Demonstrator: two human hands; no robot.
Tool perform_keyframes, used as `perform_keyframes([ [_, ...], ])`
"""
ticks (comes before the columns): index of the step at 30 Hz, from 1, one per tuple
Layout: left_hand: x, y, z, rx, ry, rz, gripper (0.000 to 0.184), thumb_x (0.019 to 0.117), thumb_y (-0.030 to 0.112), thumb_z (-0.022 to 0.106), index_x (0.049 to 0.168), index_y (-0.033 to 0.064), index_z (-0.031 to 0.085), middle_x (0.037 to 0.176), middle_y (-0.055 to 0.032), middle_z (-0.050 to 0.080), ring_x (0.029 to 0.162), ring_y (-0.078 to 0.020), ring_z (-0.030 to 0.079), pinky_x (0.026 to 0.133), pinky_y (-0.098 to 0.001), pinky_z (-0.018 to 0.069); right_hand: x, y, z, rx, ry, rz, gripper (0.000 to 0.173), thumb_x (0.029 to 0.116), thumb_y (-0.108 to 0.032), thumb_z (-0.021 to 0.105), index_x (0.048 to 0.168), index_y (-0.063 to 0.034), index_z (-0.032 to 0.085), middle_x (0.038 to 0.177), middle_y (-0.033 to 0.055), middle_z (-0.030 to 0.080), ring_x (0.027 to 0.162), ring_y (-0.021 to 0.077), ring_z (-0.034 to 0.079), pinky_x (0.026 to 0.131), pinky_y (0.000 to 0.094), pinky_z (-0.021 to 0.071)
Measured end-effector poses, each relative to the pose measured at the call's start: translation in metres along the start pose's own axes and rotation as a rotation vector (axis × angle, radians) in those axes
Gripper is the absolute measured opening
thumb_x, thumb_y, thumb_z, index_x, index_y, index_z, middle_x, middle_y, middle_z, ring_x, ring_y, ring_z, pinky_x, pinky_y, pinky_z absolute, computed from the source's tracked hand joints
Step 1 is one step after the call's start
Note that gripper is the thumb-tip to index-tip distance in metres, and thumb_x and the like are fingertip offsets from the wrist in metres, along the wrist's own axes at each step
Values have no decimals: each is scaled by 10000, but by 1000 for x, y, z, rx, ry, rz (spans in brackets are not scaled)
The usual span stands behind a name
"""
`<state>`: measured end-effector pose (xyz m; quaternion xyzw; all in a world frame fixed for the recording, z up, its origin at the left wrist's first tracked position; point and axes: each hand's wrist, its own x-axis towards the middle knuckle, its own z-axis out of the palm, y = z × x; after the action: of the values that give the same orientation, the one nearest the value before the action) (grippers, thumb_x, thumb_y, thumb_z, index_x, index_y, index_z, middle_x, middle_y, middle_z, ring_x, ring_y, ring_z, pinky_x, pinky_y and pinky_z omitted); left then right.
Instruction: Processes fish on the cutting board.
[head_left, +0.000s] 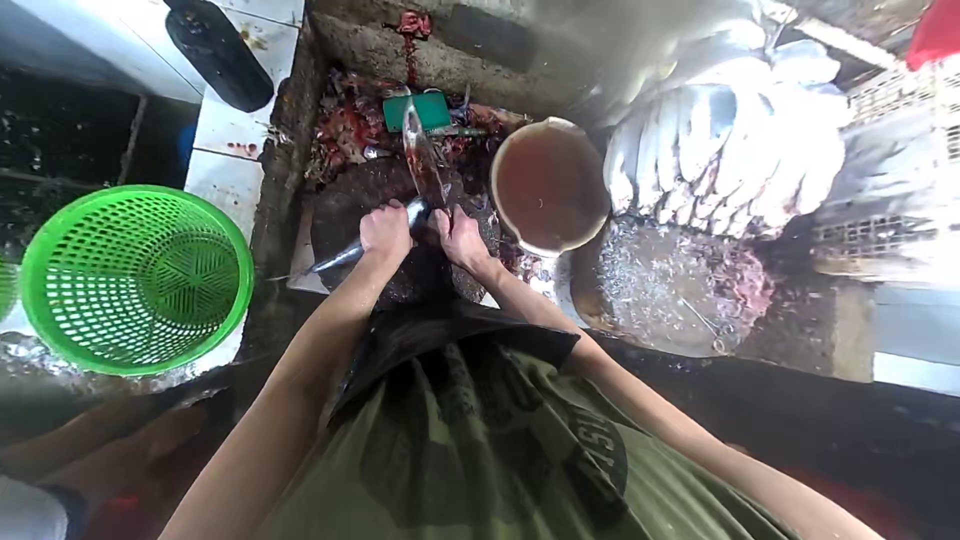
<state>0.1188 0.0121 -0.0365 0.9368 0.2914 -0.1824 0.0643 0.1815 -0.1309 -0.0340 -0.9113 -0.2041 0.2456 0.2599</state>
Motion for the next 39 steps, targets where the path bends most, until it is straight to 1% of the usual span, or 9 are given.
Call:
perform_keyframes([
  [2, 2, -3, -5, -27, 1, -18, 554, 794, 243, 794, 1228, -31, 584, 1021, -260, 688, 938, -452, 697, 717, -600, 566, 15, -5, -7, 2, 61, -79, 535, 1089, -499, 380, 1214, -39, 623, 938, 146, 712, 887, 298, 729, 794, 507, 599],
  [8, 1, -5, -9, -131, -77, -49, 775, 763, 447, 861, 1299, -31, 568, 1112, -292, 677, 1008, -491, 677, 791, -652, 558, 14, -9, -19, 298, 452, -313, 466, 1090, -345, 421, 1317, 43, 543, 640, 33, 576, 534, 162, 606, 532, 389, 565],
  [12, 4, -4, -2, -80, -28, -39, 734, 747, 324, 845, 1310, -38, 544, 1077, -286, 677, 967, -480, 684, 750, -630, 559, 6, 2, 11, -41, 18, -16, 540, 1091, -486, 367, 1313, -36, 566, 958, 163, 722, 906, 319, 738, 807, 532, 609],
  [15, 8, -8, -4, -55, 0, -12, 617, 776, 250, 801, 1282, -8, 560, 1032, -254, 693, 935, -454, 698, 725, -610, 562, 9, -6, -3, -74, -105, 15, 566, 1086, -531, 368, 1221, -41, 616, 1003, 180, 715, 968, 340, 729, 836, 547, 593],
  [17, 4, -12, -7, -52, 1, 30, 571, 810, 181, 764, 1316, 17, 554, 1030, -256, 695, 934, -462, 696, 726, -617, 559, -2, -7, -24, 22, -94, 24, 608, 1068, -575, 399, 1175, -31, 649, 1006, 185, 704, 965, 340, 711, 851, 559, 576],
  [22, 14, -41, -16, 2, 114, 99, 635, 781, 89, 771, 1382, 104, 565, 1181, -251, 671, 1039, -473, 670, 796, -630, 548, -53, 0, -100, -73, -46, -35, 598, 1040, -646, 402, 1275, -124, 575, 844, 169, 658, 693, 345, 681, 580, 568, 560],
  [28, 39, -74, -15, 25, 12, 262, 756, 708, 148, 847, 1412, 221, 581, 1255, -228, 656, 1096, -460, 653, 851, -654, 529, -47, 21, -132, -701, -258, -109, 503, 1036, -585, 482, 1231, -150, 645, 882, 169, 708, 833, 403, 723, 666, 612, 578],
  [35, 39, -78, -21, -12, -4, 298, 756, 714, 123, 833, 1420, 221, 581, 1224, -248, 659, 1057, -480, 659, 814, -668, 532, -38, -44, -168, -1118, -374, -272, 355, 1054, -425, 506, 1121, -105, 642, 856, 183, 688, 826, 425, 706, 658, 593, 550],
  [39, 41, -78, -19, -13, -41, 307, 760, 786, 360, 837, 1473, 247, 532, 1288, -239, 639, 1120, -476, 638, 902, -675, 499, -30, -76, -171, -1225, -402, -384, 281, 1047, -321, 517, 1097, -77, 649, 850, 171, 677, 841, 404, 695, 715, 567, 547],
])
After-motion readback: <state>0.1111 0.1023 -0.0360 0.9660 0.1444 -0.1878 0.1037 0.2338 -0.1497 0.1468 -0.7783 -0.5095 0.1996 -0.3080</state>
